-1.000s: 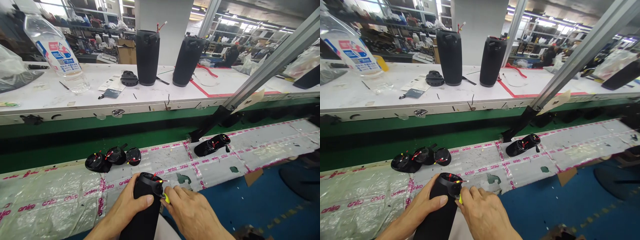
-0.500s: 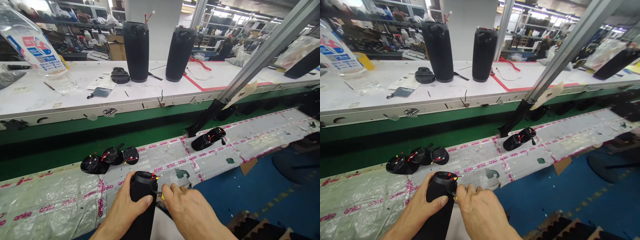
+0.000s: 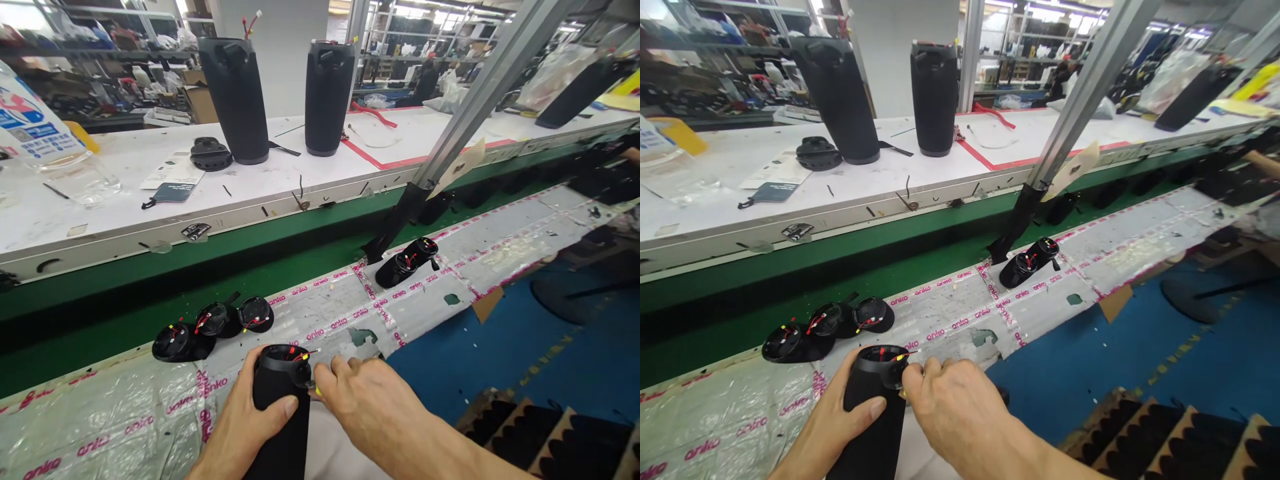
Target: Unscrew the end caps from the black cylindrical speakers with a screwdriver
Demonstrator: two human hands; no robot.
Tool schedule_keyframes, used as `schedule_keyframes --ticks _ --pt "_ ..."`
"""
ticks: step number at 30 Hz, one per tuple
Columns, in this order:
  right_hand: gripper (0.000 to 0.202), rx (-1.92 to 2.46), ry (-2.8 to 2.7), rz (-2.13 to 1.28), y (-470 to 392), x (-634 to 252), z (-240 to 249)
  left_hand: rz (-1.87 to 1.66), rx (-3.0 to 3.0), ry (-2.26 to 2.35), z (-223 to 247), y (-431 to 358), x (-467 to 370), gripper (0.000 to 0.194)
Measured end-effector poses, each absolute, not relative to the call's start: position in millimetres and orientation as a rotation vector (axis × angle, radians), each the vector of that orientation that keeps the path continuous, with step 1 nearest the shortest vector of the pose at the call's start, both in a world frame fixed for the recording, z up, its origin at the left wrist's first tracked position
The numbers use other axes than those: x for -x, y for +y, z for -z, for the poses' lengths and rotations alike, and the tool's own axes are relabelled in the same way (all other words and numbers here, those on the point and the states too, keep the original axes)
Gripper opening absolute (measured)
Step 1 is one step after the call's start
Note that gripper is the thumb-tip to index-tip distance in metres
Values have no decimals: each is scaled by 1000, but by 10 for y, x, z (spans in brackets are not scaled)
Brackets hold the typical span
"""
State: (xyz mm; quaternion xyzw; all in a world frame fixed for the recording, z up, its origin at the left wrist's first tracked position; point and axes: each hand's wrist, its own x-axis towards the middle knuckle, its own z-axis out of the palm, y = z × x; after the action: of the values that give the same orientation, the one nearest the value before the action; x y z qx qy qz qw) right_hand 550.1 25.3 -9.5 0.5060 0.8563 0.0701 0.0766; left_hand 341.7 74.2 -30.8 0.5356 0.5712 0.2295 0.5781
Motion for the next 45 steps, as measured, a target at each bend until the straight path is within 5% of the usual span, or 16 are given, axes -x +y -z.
schedule_keyframes --ticks 18,28,37,45 --pt "12 -1922 2951 604 380 -5619 372 -574 -1001 1162 464 801 -3364 74" --pt "8 -1968 2730 421 292 -5473 196 -618 -1107 1168 428 838 -3365 62" --pt "15 -2017 2870 573 218 -5539 442 -596 -1476 1485 573 867 -3209 81" --pt "17 -2133 2737 625 71 -5617 846 -473 -1806 1798 1088 928 -2714 54"
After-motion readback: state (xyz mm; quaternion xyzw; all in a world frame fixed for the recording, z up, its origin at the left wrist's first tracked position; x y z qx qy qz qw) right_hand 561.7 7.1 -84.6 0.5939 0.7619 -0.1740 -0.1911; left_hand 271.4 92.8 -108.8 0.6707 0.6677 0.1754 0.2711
